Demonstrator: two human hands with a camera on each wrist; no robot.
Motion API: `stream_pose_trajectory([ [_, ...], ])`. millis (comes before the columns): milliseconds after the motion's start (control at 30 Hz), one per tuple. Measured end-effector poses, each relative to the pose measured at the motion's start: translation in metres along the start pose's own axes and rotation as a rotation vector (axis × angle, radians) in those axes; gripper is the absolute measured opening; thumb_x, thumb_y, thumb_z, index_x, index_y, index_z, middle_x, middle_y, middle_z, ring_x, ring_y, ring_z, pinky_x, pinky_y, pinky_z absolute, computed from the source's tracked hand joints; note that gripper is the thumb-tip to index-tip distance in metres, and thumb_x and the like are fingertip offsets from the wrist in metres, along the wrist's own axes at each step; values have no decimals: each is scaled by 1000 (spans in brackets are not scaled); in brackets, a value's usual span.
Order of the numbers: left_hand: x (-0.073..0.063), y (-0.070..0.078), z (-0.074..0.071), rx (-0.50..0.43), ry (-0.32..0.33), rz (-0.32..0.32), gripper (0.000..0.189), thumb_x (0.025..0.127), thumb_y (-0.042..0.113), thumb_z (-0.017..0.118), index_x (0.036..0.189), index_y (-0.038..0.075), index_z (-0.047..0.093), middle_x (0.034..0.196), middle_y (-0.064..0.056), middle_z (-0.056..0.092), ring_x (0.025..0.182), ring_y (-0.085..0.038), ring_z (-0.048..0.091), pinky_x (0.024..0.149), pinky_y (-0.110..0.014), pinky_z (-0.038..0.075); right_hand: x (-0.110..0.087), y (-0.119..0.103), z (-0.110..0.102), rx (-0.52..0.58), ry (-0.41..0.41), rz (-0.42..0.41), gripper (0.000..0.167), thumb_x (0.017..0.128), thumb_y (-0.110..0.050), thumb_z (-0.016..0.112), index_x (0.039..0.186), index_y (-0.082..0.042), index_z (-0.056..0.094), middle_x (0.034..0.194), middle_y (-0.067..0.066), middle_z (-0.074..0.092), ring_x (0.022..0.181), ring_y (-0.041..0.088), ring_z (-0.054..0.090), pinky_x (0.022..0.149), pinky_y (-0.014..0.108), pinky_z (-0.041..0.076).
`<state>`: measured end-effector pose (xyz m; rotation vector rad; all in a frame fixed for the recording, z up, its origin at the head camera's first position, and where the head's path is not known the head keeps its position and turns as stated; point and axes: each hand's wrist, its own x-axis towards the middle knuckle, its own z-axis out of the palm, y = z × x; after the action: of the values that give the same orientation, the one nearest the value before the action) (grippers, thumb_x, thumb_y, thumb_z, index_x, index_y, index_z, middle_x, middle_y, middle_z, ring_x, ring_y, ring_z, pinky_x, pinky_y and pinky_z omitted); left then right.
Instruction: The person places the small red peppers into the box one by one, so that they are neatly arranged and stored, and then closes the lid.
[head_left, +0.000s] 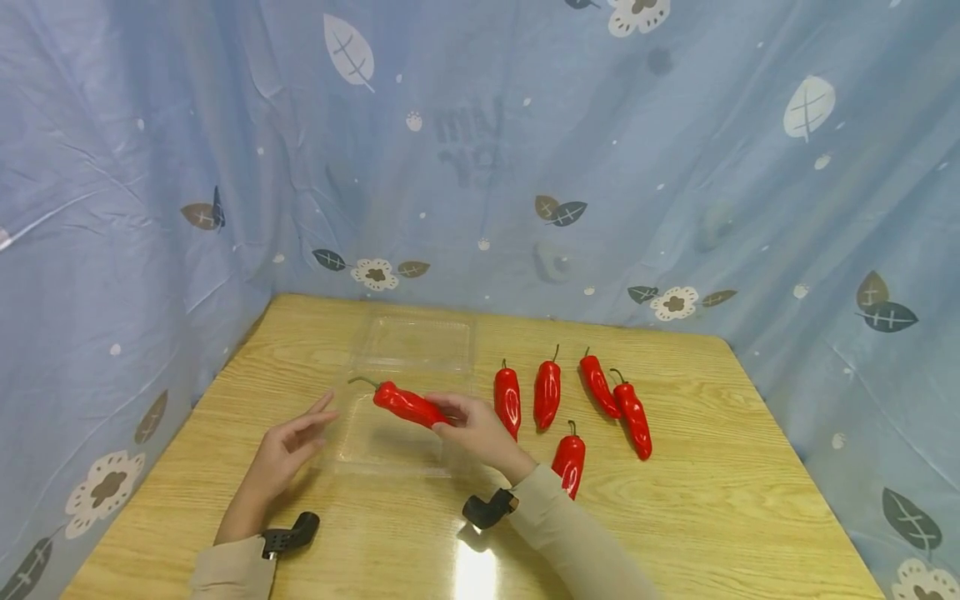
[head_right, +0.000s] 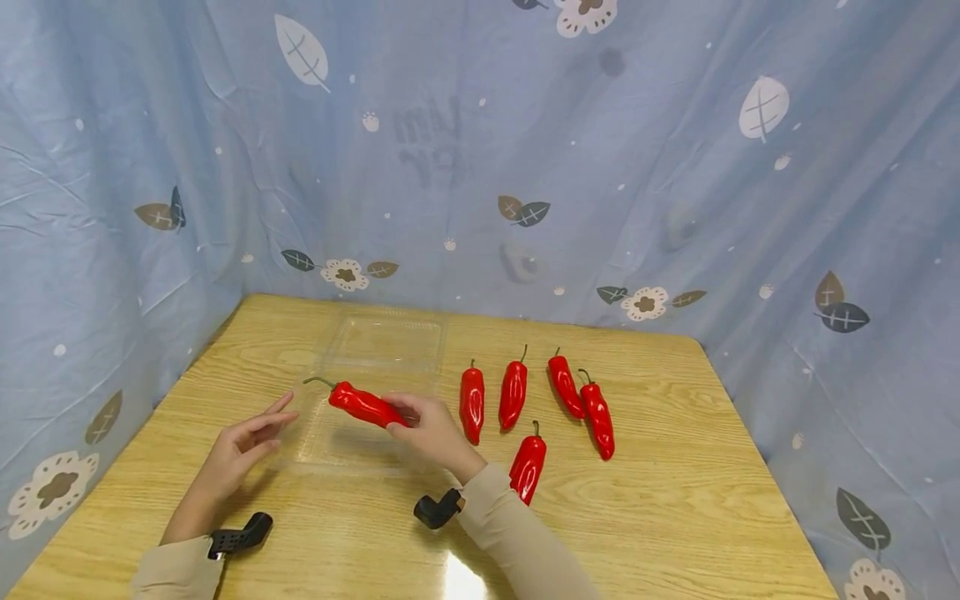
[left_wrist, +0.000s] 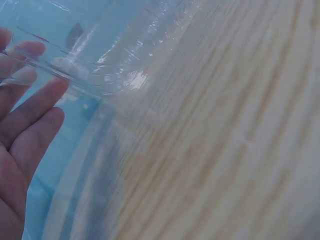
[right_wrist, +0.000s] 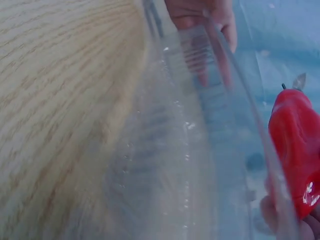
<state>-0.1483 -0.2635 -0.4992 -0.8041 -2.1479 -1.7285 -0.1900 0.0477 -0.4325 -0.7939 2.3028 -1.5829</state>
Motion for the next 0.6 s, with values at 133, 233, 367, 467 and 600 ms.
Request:
stream_pose_trajectory([
  [133,0,1,0,7,-8,-24,33,84,-22,49,116,-27,48,147,-25,34,134,0,38,105,-12,37,3,0,5,-1,-7,-2,41,88,-1,60,128,-2,57,128,15,60,115,29,60,93,30,54],
  [233,0,2,0,0,-7,-17,33,83,-24,48,116,-26,48,147,-27,33,134,-1,38,105,-12,37,4,-1,7,0,-17,-11,40,87,0,61,127,-1,58,129,17,59,115,30,60,95,33,53],
  [367,0,3,0,-27,0,18,34,82,-26,46,117,-26,48,148,-22,35,135,-3,39,105,-13,37,5,-2,9,-13,-33,-1,40,87,1,60,127,1,58,129,17,59,116,30,59,96,36,52],
  [467,0,4,1,-52,3,41,36,81,-28,45,117,-26,48,149,-14,38,135,-4,38,105,-13,37,6,1,9,-52,-39,14,40,86,1,60,126,0,59,127,16,61,115,27,60,96,34,53],
  [600,1,5,3,-64,4,56,37,81,-29,45,117,-26,48,149,-11,39,136,-5,37,105,-13,37,8,4,9,-107,-53,33,40,86,-2,60,126,-3,60,126,11,62,113,22,61,95,29,52],
])
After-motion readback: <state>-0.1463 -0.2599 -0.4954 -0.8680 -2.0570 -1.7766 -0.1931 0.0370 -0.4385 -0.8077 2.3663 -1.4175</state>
